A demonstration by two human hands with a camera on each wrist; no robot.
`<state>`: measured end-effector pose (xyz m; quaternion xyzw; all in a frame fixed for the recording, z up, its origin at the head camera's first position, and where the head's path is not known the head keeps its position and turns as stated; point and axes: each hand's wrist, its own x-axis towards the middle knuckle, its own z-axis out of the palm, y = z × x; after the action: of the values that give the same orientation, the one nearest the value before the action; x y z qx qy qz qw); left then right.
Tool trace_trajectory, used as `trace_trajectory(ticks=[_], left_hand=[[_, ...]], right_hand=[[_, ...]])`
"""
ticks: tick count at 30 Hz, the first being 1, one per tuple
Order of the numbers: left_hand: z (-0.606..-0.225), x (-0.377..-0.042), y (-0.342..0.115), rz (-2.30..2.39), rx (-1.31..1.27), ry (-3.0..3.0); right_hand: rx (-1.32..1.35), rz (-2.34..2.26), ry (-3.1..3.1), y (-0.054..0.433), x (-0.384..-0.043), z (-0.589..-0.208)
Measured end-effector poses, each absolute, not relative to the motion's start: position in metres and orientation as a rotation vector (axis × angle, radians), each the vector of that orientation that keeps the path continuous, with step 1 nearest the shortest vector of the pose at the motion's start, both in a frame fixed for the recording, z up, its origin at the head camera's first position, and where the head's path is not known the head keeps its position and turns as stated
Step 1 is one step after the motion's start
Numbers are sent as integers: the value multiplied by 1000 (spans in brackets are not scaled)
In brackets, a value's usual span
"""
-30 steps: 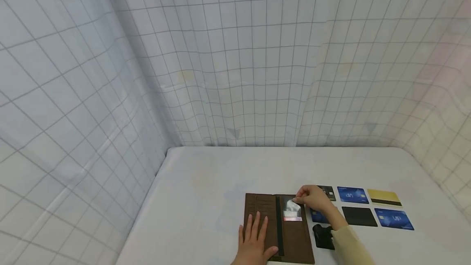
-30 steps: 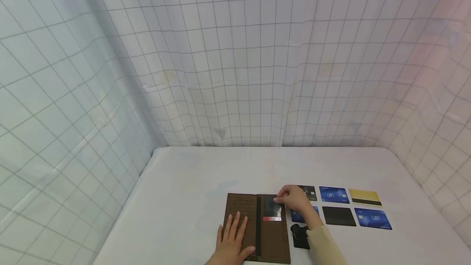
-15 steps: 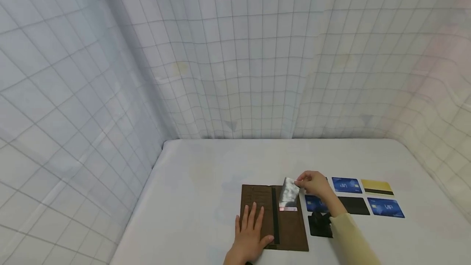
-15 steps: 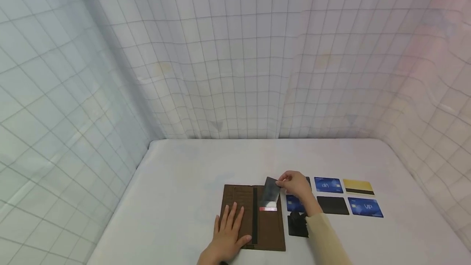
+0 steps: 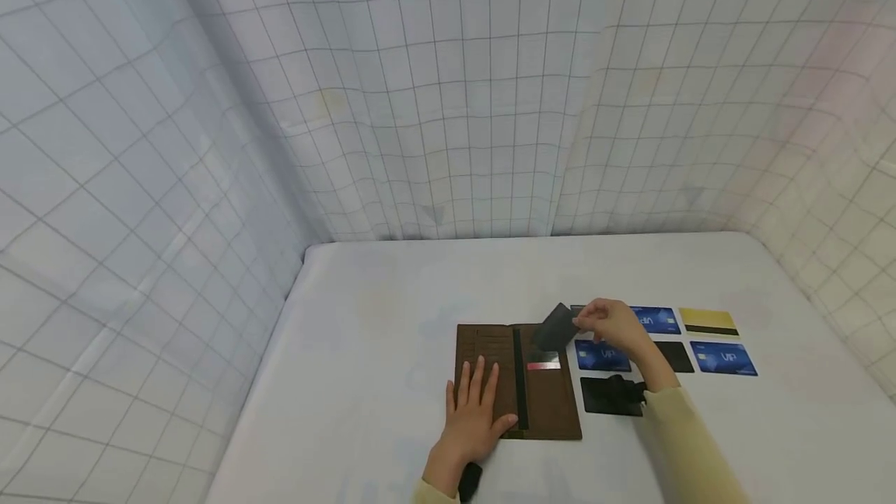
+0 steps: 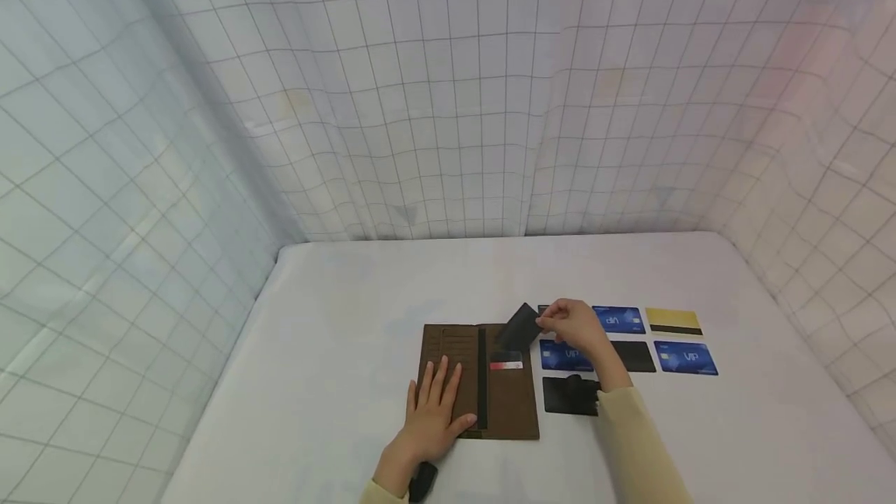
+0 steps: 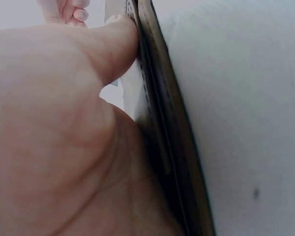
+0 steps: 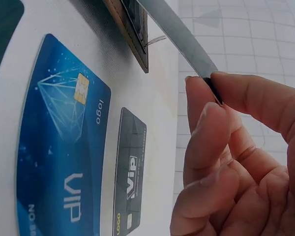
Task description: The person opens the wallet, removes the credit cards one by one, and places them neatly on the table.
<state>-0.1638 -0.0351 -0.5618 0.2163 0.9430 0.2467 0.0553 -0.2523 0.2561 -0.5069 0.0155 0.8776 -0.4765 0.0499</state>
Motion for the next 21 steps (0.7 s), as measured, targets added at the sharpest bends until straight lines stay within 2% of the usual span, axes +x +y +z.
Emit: trace_trajectory(ticks=[11,21], left_hand=[[-550,-163,-35,791,655,2839],[-547,-162,-33,704,614,2827]], right_hand=[[169,-1603,2696,266,-224,-501],[536,-1773,2683,292,-187,-505]])
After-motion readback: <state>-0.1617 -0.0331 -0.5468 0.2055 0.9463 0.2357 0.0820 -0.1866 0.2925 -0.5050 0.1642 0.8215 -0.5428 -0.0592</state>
